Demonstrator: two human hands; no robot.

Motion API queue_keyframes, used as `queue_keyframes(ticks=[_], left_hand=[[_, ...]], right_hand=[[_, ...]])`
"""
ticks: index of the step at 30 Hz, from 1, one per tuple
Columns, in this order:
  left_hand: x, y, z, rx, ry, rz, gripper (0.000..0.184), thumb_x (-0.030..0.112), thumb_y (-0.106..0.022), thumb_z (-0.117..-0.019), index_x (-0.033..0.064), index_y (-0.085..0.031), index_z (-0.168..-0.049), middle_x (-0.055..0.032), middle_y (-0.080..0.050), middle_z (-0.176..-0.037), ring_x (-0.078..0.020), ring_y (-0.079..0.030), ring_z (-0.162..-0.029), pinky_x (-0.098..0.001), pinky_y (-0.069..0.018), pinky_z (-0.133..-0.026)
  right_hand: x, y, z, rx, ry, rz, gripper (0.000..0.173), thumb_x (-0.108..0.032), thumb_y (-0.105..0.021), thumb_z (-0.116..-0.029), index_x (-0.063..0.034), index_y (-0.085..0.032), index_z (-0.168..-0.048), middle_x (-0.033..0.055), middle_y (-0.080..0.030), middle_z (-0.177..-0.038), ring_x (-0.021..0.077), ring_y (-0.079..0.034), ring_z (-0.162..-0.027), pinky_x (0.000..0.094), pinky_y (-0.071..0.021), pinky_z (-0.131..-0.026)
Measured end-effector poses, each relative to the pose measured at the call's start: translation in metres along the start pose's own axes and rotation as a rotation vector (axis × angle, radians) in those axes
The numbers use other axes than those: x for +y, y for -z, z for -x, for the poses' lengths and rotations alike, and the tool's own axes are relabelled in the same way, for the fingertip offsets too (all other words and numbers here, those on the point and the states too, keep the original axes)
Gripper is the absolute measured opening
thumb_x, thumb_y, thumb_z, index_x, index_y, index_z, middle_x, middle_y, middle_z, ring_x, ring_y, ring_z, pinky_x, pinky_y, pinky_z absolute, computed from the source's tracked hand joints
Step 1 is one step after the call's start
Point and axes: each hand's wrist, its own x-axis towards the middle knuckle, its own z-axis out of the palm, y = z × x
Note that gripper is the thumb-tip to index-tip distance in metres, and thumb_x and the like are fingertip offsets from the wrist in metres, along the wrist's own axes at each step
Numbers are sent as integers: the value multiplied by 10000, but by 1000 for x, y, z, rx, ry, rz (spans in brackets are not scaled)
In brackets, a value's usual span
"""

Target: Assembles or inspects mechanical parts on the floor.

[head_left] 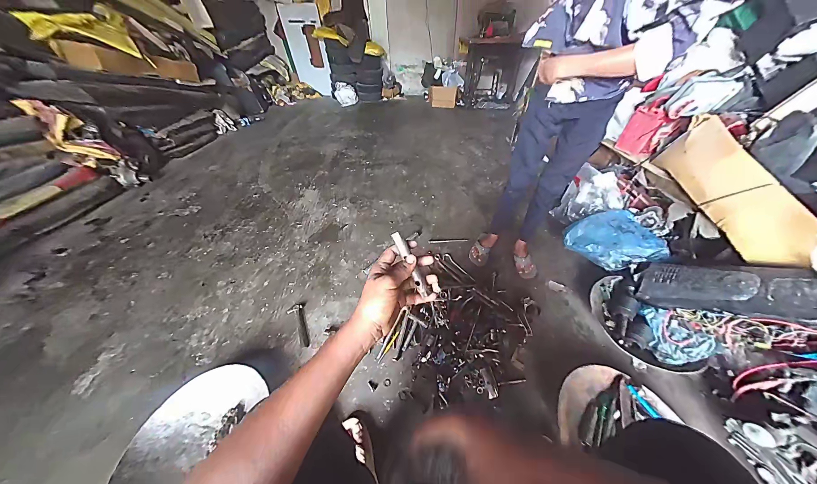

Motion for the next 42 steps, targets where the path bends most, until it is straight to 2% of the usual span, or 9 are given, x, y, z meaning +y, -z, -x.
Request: queue_keyframes(ticks=[4, 7, 11, 16, 18, 21, 26, 36, 42], left_hand=[[1, -2, 8, -18, -24, -67, 378, 101, -443, -1091, 113, -486, -1467, -176, -617, -1388, -405, -709, -1055, -559, -637, -751], [-8, -12, 16, -56, 13, -142, 384, 111, -514, -1069, 92, -525, -1452, -163, -611, -1376, -395, -694, -1091, -571, -644, -719], [-23, -35, 23, -125, 26, -188, 421, 123, -548, -1062, 74, -506, -1478, -202, -653, -1249, -389, -722, -977, -585, -650, -698], [-39, -39, 19, -263, -69, -463, 469, 117, -446, -1072, 95, -426, -1541, -140, -454, -1540, -272, -674, -1159, -453, -664, -815], [-37, -39, 21, -334, 20, -386, 509, 51, -441, -1036, 75, -374, -1540, -162, -576, -1394, -300, -697, -1100, -487, -655, -820], [-29, -28, 22, -509, 5, -510, 974, 30, -707, -859, 54, -113, -1631, -124, -434, -1562, -212, -552, -1342, -406, -545, -1071], [-36, -26, 24, -274, -306, -1090, 1488, 398, -1004, -559, 200, -27, -1665, -124, -107, -1712, -207, -439, -1445, -396, -521, -1082], [-14, -12, 8, -87, -538, -1181, 1350, 591, -948, -411, 180, -374, -1562, -78, -463, -1537, -236, -468, -1397, -495, -453, -1131], [-14, -7, 14, -89, -551, -1275, 1332, 636, -916, -385, 131, -448, -1524, -79, -541, -1484, -240, -487, -1395, -566, -399, -1159]], right_hand=[[10, 93, -12, 826, -100, -368, 471, -122, -783, -856, -6, -585, -1266, 89, -729, -1069, 190, -727, -960, 397, -634, -864], [19, 125, -20, 1007, 39, -440, 377, -130, -652, -982, 33, -539, -1303, 156, -698, -1098, 245, -716, -985, 443, -622, -899], [29, 110, -37, 924, -49, -404, 379, -181, -637, -1005, 29, -559, -1311, 146, -707, -1109, 222, -716, -1011, 417, -615, -924], [27, 96, -54, 779, -128, -597, 421, -122, -738, -943, 31, -558, -1292, 165, -705, -1079, 239, -718, -949, 395, -630, -834], [31, 101, -56, 793, -124, -615, 432, -47, -768, -893, 44, -573, -1268, 166, -709, -1084, 233, -716, -974, 390, -619, -888], [37, 106, -57, 843, -133, -624, 460, 26, -790, -828, 64, -588, -1239, 173, -711, -1088, 238, -715, -993, 397, -621, -906], [33, 106, -56, 890, -157, -730, 453, -4, -773, -863, 52, -561, -1260, 183, -699, -1074, 241, -711, -960, 405, -616, -884], [28, 83, -68, 885, -143, -451, 419, -258, -679, -996, 25, -576, -1288, 95, -713, -1126, 131, -698, -1053, 315, -589, -964], [38, 76, -70, 803, -38, -285, 368, -198, -770, -926, 12, -646, -1201, 64, -737, -1075, 110, -706, -1029, 309, -588, -970]])
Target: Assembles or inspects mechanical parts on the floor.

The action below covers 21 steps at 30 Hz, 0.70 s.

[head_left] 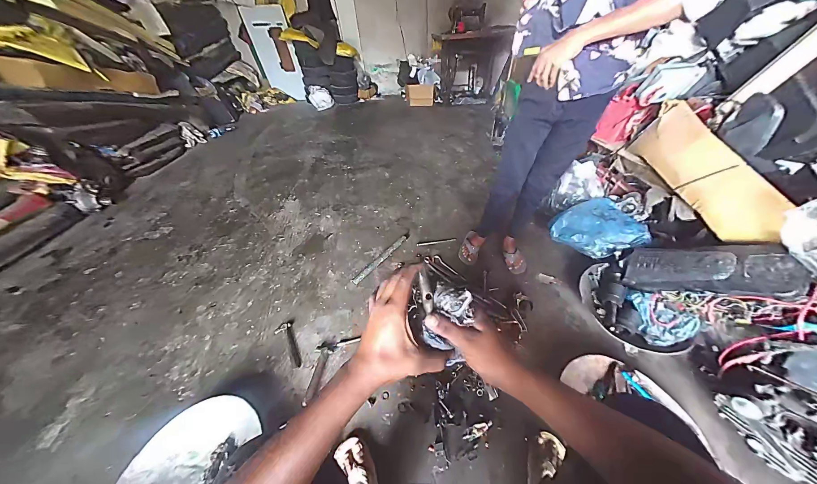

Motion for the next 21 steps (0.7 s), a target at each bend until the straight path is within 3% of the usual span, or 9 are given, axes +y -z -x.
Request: queue_keyframes(ticks=[5, 8, 11, 15, 21], left_hand=[[24, -15, 16, -5, -101, -4, 1328, 682, -889, -402, 25, -483, -1482, -92, -590, -1440, -203, -526, -1362, -524, -377, -1177], [19, -14, 8, 47, -105, -42, 1340, 711, -873, -383, 45, -494, -1482, -78, -595, -1441, -198, -529, -1359, -534, -382, -1161], [-3, 8, 3, 42, -48, -69, 1346, 724, -876, -371, 89, -495, -1496, -59, -584, -1455, -204, -507, -1383, -557, -368, -1176], [-14, 16, 0, -26, -29, 6, 1335, 594, -912, -335, 89, -500, -1500, -66, -582, -1450, -214, -487, -1395, -478, -391, -1182], [17, -7, 13, -37, -88, 83, 1307, 578, -945, -396, 14, -482, -1480, -93, -592, -1433, -169, -535, -1357, -399, -470, -1147]], right_hand=[[-12, 10, -35, 107, 4, 31, 265, -205, -745, -942, 7, -682, -1089, 73, -740, -955, 121, -717, -901, 322, -609, -872], [-21, 10, -31, 126, -67, 149, 336, -303, -756, -931, -30, -690, -1116, 45, -736, -995, 81, -702, -954, 302, -586, -911], [-18, -3, -4, 25, -178, 234, 469, -395, -774, -907, -51, -659, -1203, 23, -727, -1080, 48, -682, -1033, 270, -561, -964], [-22, 5, 4, -135, -233, 351, 468, -426, -769, -906, -75, -665, -1198, 8, -714, -1091, 29, -662, -1051, 258, -542, -976], [-14, 11, -33, 73, -101, 133, 310, -283, -777, -918, -32, -706, -1086, 39, -747, -990, 92, -713, -958, 310, -596, -916]])
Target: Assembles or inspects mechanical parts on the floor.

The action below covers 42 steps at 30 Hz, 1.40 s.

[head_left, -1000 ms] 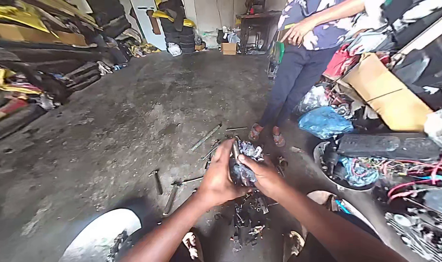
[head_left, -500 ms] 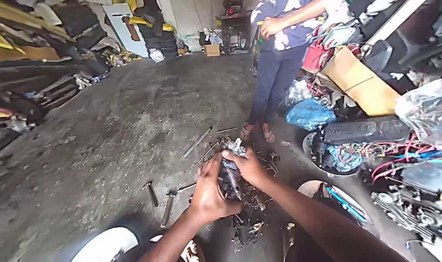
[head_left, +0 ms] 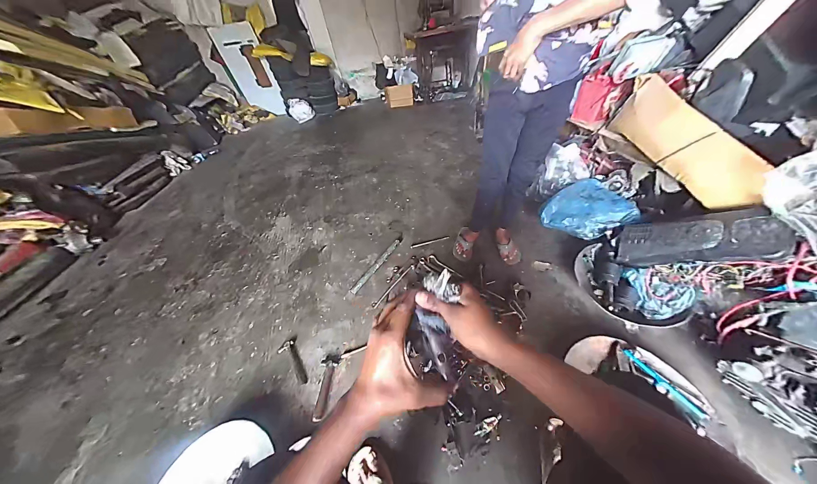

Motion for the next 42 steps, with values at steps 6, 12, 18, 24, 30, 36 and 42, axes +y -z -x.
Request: queue_keyframes(ticks=[6, 12, 18, 24, 30, 36, 42], left_hand=[[-27, 24, -15, 77, 9, -32, 1328, 650, -923, -361, 69, -513, -1482, -90, -573, -1463, -226, -500, -1393, -452, -453, -1151], [-7, 21, -9, -48, 143, -28, 1294, 457, -963, -389, 3, -475, -1497, -238, -533, -1467, -397, -507, -1371, -566, -439, -1122], [7, 5, -4, -110, 36, -55, 1270, 581, -948, -426, 7, -507, -1470, -205, -566, -1445, -386, -498, -1378, -609, -381, -1148], [-36, 24, -17, -45, 51, -139, 1313, 685, -874, -323, 196, -532, -1493, -102, -577, -1435, -370, -493, -1354, -673, -413, -1057], [-26, -10, 0, -198, 60, -86, 1271, 544, -963, -396, 103, -505, -1497, -167, -591, -1419, -395, -523, -1340, -648, -423, -1086], [-7, -19, 1, -230, 17, -67, 1271, 653, -923, -389, 31, -556, -1435, -146, -607, -1415, -349, -492, -1389, -591, -381, -1150], [-23, 7, -9, -266, -112, 196, 1296, 578, -961, -364, 239, -490, -1523, 29, -587, -1431, -160, -498, -1363, -412, -438, -1151]], right_hand=[[-18, -11, 29, -39, -222, 120, 525, -451, -739, -925, -42, -647, -1241, 84, -711, -1132, 133, -676, -1079, 363, -551, -988], [-9, -11, 50, -64, -62, 97, 391, -240, -743, -944, 47, -669, -1200, 145, -731, -1103, 167, -692, -1055, 388, -546, -999], [5, -3, 23, 7, -11, -154, 354, -182, -777, -917, 12, -664, -1191, 87, -745, -1074, 123, -711, -1016, 354, -582, -976], [1, -31, 73, -68, -338, -407, 352, -181, -690, -986, 28, -593, -1253, 113, -710, -985, 182, -705, -805, 381, -624, -728], [34, -27, 57, 85, -242, -240, 494, 11, -772, -806, 64, -569, -1253, 139, -708, -1061, 161, -695, -966, 382, -592, -901], [23, 4, 15, 75, -162, -121, 567, 30, -830, -623, -2, -606, -1143, 84, -726, -967, 143, -712, -880, 367, -621, -804], [8, 63, -18, 155, 111, 314, 686, -252, -944, -694, 54, -608, -1207, 87, -718, -1026, 109, -697, -947, 313, -593, -896]])
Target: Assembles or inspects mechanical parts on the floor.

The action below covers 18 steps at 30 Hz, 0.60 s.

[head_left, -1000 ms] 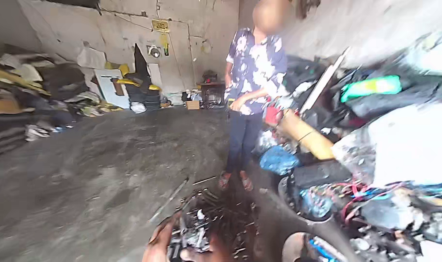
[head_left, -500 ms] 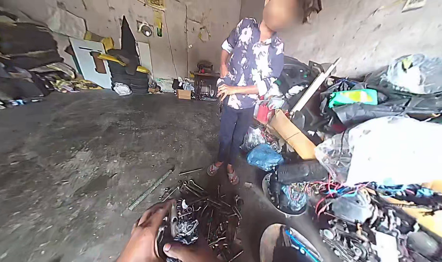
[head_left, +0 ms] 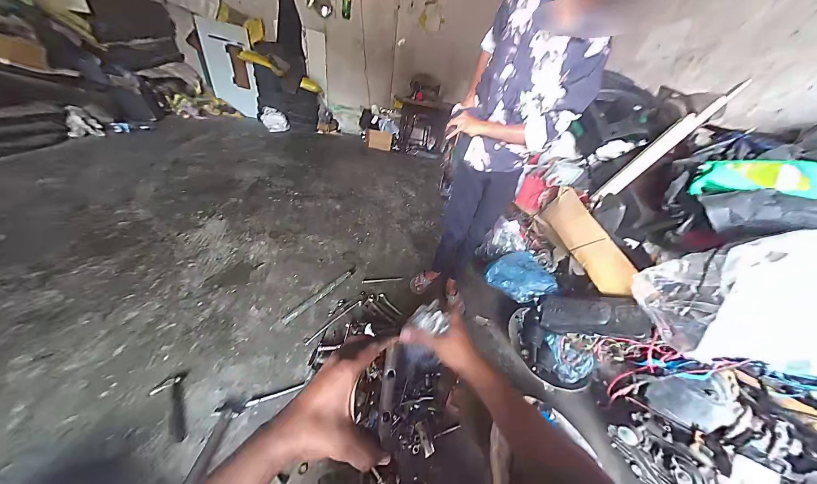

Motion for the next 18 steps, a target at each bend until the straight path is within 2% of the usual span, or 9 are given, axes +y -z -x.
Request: queue_keyframes(ticks=[2, 3, 5, 6, 8, 10, 12, 14, 18], left_hand=[[3, 5, 7, -18, -19, 112, 1320, 542, -970, -396, 255, -428, -1564, 30, -541, -1476, -187, -463, -1379, -424, -416, -1162], [6, 6, 8, -3, -21, 131, 1330, 511, -976, -407, 257, -402, -1579, 36, -516, -1505, -197, -442, -1400, -429, -395, -1181], [5, 5, 10, 31, -8, 133, 1338, 479, -985, -431, 242, -370, -1595, 39, -482, -1544, -207, -420, -1426, -443, -359, -1212], [3, 3, 12, 57, 13, 100, 1347, 478, -988, -437, 238, -354, -1601, 53, -475, -1554, -193, -416, -1430, -437, -339, -1218], [0, -1, 12, 87, 74, 15, 1387, 489, -983, -426, 243, -315, -1617, 67, -482, -1547, -176, -424, -1419, -431, -347, -1208], [1, -5, 9, 85, 122, -74, 1489, 515, -977, -412, 266, -186, -1648, 86, -476, -1549, -173, -431, -1419, -482, -368, -1197], [4, -8, 6, 117, 109, -177, 1544, 562, -956, -398, 262, -114, -1657, 117, -498, -1531, -158, -429, -1417, -545, -334, -1190], [6, -7, 6, 134, 89, -253, 1555, 615, -933, -387, 263, -105, -1655, 149, -506, -1519, -152, -418, -1422, -578, -314, -1181], [10, -8, 7, 162, 27, -263, 1548, 663, -908, -391, 209, -137, -1654, 123, -529, -1507, -156, -436, -1398, -567, -314, -1171]], right_hand=[[25, 19, -25, 188, 120, 159, 515, -307, -916, -729, 18, -712, -1073, 81, -747, -959, 122, -715, -904, 346, -603, -876], [29, 22, -30, 205, 107, 112, 464, -285, -895, -765, 3, -711, -1078, 73, -748, -971, 120, -718, -922, 339, -605, -891], [15, 10, -8, 90, -94, -136, 429, -260, -775, -916, -2, -642, -1232, 87, -730, -1100, 136, -701, -1036, 331, -587, -955], [3, -1, 10, -16, -225, -261, 420, -309, -672, -998, -19, -612, -1295, 94, -722, -1142, 151, -701, -1055, 351, -593, -947], [-14, -23, 43, -253, -439, -461, 524, -431, -499, -1067, -45, -502, -1420, 121, -674, -1246, 203, -675, -1131, 432, -582, -966], [-23, -34, 64, -397, -506, -679, 496, -365, -530, -1061, -44, -462, -1433, 117, -647, -1278, 198, -645, -1175, 433, -548, -1014], [-22, -36, 72, -452, -472, -859, 417, -175, -645, -1006, -23, -500, -1366, 125, -672, -1216, 213, -666, -1127, 443, -548, -1015], [-20, -33, 73, -504, -425, -907, 370, -56, -688, -952, -42, -540, -1291, 90, -694, -1145, 194, -684, -1069, 439, -562, -988], [-12, -32, 80, -563, -388, -857, 349, -62, -767, -885, -62, -636, -1209, 35, -730, -1099, 142, -692, -1047, 391, -566, -985]])
